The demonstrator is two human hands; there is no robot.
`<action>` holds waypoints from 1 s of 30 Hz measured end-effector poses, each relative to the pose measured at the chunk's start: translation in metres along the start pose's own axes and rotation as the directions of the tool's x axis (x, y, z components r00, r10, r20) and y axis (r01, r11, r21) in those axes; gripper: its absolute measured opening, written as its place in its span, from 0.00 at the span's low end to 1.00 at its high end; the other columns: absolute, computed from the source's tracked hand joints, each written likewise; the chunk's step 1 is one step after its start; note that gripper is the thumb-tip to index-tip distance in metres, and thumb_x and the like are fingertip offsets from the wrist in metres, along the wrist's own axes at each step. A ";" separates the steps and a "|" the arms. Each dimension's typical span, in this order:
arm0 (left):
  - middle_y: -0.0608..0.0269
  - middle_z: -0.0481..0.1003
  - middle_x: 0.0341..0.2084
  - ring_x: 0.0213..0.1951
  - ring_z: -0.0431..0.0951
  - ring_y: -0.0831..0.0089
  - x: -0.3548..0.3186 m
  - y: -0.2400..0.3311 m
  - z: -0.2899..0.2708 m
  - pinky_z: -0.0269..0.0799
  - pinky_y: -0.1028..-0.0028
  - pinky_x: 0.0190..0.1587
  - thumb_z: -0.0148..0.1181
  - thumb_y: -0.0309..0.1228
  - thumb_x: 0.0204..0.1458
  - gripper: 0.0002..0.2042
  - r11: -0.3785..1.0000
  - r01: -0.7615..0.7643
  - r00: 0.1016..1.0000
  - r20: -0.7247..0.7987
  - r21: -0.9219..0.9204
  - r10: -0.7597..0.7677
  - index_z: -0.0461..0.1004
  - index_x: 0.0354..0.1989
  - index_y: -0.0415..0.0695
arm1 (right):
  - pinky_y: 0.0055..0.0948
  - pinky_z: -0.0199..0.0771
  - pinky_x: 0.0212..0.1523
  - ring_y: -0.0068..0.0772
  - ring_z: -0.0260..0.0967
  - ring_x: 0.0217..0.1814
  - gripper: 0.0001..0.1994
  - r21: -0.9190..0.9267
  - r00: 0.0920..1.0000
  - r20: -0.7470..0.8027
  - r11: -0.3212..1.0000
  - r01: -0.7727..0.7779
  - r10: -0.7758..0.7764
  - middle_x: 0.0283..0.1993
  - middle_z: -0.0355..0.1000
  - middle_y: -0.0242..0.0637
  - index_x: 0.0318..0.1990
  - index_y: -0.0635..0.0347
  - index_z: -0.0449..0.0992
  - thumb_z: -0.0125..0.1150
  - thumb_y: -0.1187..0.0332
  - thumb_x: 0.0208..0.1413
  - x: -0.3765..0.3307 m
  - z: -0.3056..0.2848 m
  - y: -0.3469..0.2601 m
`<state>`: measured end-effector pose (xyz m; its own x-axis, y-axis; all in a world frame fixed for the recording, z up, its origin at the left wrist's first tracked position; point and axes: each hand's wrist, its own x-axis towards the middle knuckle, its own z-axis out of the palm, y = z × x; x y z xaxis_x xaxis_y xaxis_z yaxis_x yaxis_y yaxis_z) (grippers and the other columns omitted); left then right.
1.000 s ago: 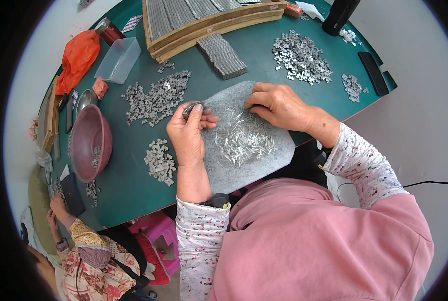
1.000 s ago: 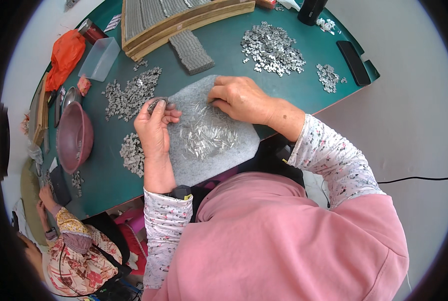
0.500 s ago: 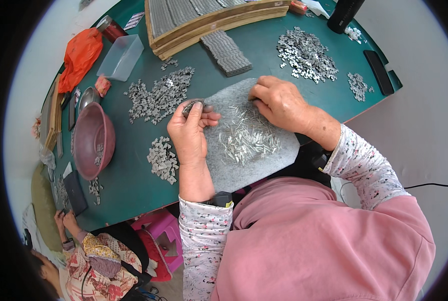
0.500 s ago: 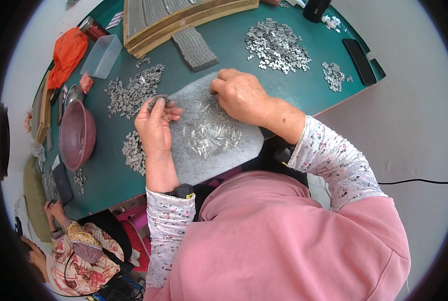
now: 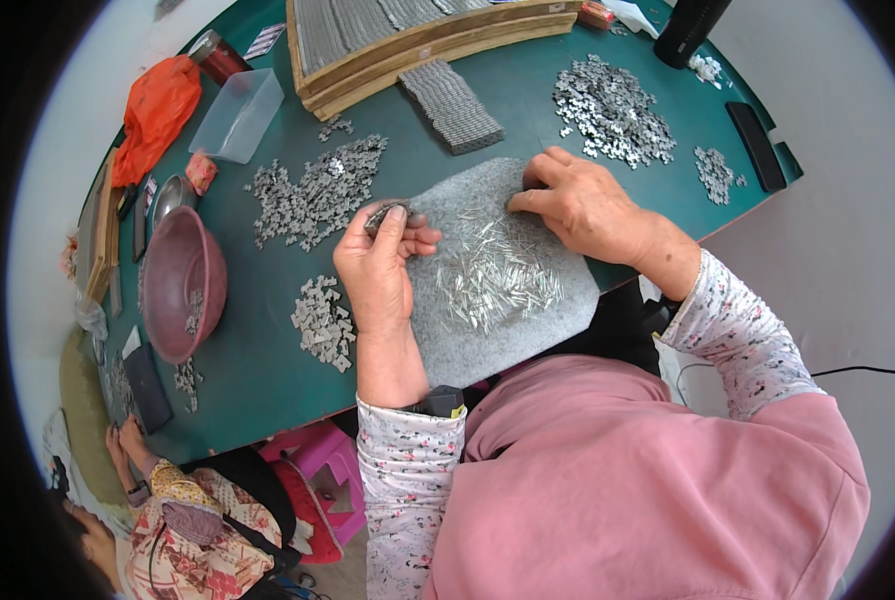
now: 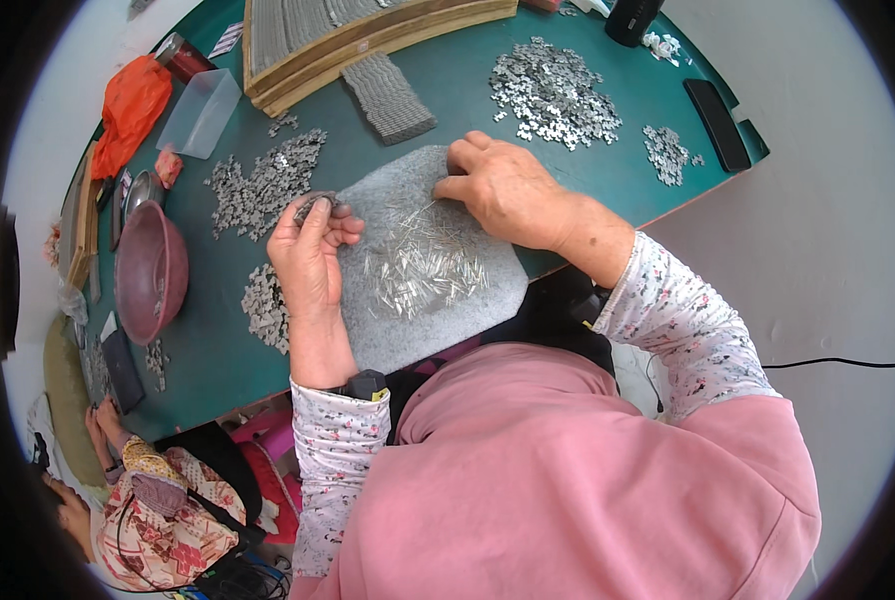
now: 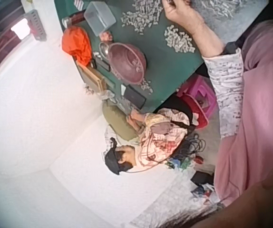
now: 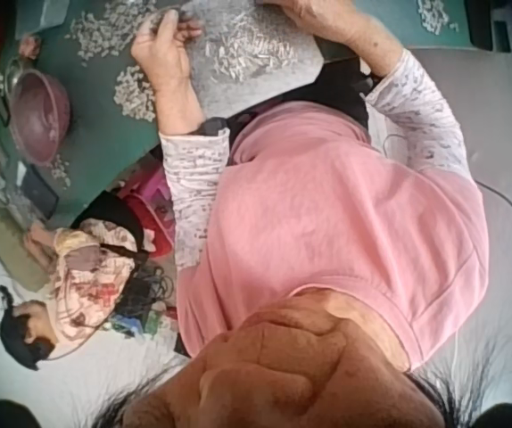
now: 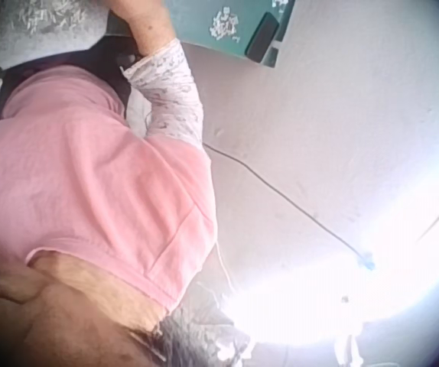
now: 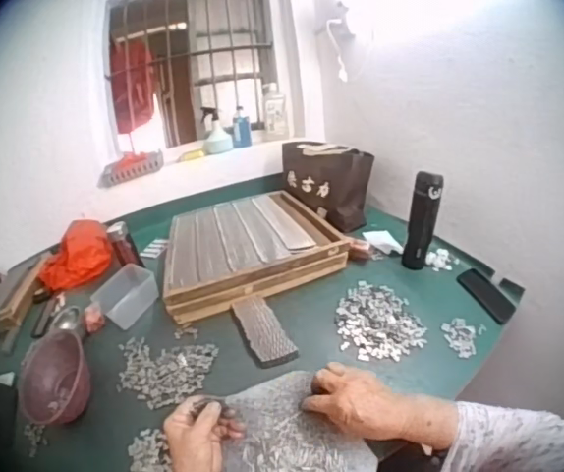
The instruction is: Inspecting and sorting small metal hardware components on a workbench.
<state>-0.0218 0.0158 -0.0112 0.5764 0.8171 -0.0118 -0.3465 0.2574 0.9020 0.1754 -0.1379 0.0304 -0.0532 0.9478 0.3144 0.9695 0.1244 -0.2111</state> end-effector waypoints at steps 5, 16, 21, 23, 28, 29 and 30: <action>0.52 0.78 0.27 0.24 0.80 0.67 0.000 -0.001 0.000 0.75 0.75 0.26 0.57 0.24 0.57 0.07 1.000 -0.003 1.000 0.003 0.009 0.003 0.74 0.41 0.34 | 0.40 0.72 0.43 0.44 0.70 0.44 0.08 0.127 0.989 -0.099 0.987 -0.097 0.110 0.37 0.71 0.39 0.36 0.58 0.80 0.62 0.74 0.47 0.002 0.003 -0.002; 0.52 0.78 0.27 0.24 0.80 0.67 0.000 -0.001 0.000 0.76 0.75 0.25 0.56 0.23 0.57 0.06 1.000 0.005 1.000 0.007 -0.003 -0.005 0.74 0.40 0.34 | 0.39 0.73 0.43 0.44 0.70 0.43 0.05 0.119 0.992 -0.052 0.987 -0.112 0.119 0.35 0.72 0.41 0.31 0.60 0.78 0.61 0.72 0.46 0.051 0.037 -0.023; 0.51 0.78 0.27 0.24 0.81 0.66 0.002 -0.001 0.000 0.76 0.74 0.25 0.56 0.23 0.58 0.06 1.000 -0.007 1.000 0.016 0.013 0.007 0.73 0.40 0.33 | 0.38 0.73 0.44 0.46 0.70 0.43 0.05 -0.092 0.998 0.026 0.994 -0.058 0.060 0.35 0.72 0.44 0.31 0.63 0.77 0.58 0.73 0.45 0.058 0.038 -0.031; 0.51 0.78 0.27 0.24 0.81 0.66 0.002 0.000 0.001 0.77 0.74 0.25 0.56 0.23 0.57 0.06 1.000 0.013 1.000 0.009 -0.005 -0.013 0.73 0.40 0.33 | 0.40 0.73 0.40 0.46 0.69 0.41 0.08 -0.126 1.000 -0.001 0.992 -0.012 0.012 0.35 0.70 0.44 0.33 0.66 0.72 0.61 0.72 0.48 0.056 0.042 -0.028; 0.52 0.78 0.27 0.24 0.80 0.67 -0.002 -0.001 0.003 0.76 0.76 0.25 0.56 0.23 0.57 0.06 0.999 0.027 0.999 0.016 0.039 -0.028 0.74 0.40 0.33 | 0.41 0.73 0.38 0.49 0.71 0.39 0.07 0.153 0.998 -0.026 0.987 -0.046 0.051 0.35 0.71 0.46 0.36 0.66 0.71 0.59 0.75 0.49 0.049 0.034 -0.018; 0.52 0.78 0.27 0.24 0.80 0.68 -0.001 -0.002 0.003 0.77 0.76 0.25 0.56 0.23 0.57 0.06 0.999 0.021 0.999 0.027 0.049 -0.023 0.73 0.39 0.32 | 0.41 0.74 0.37 0.50 0.72 0.38 0.07 0.238 0.997 -0.034 0.969 -0.062 0.072 0.34 0.71 0.46 0.37 0.66 0.71 0.58 0.76 0.49 0.048 0.032 -0.017; 0.52 0.78 0.27 0.24 0.80 0.68 -0.002 -0.001 0.004 0.77 0.76 0.25 0.56 0.23 0.57 0.06 0.998 0.021 0.999 0.029 0.051 -0.022 0.73 0.39 0.32 | 0.41 0.74 0.37 0.50 0.72 0.38 0.07 0.238 0.997 -0.036 0.969 -0.063 0.074 0.34 0.71 0.46 0.37 0.66 0.71 0.58 0.76 0.49 0.048 0.030 -0.019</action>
<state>-0.0195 0.0120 -0.0103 0.6052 0.7958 -0.0195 -0.2962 0.2479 0.9224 0.1474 -0.0858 0.0221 0.0268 0.9433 0.3310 0.8862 0.1307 -0.4444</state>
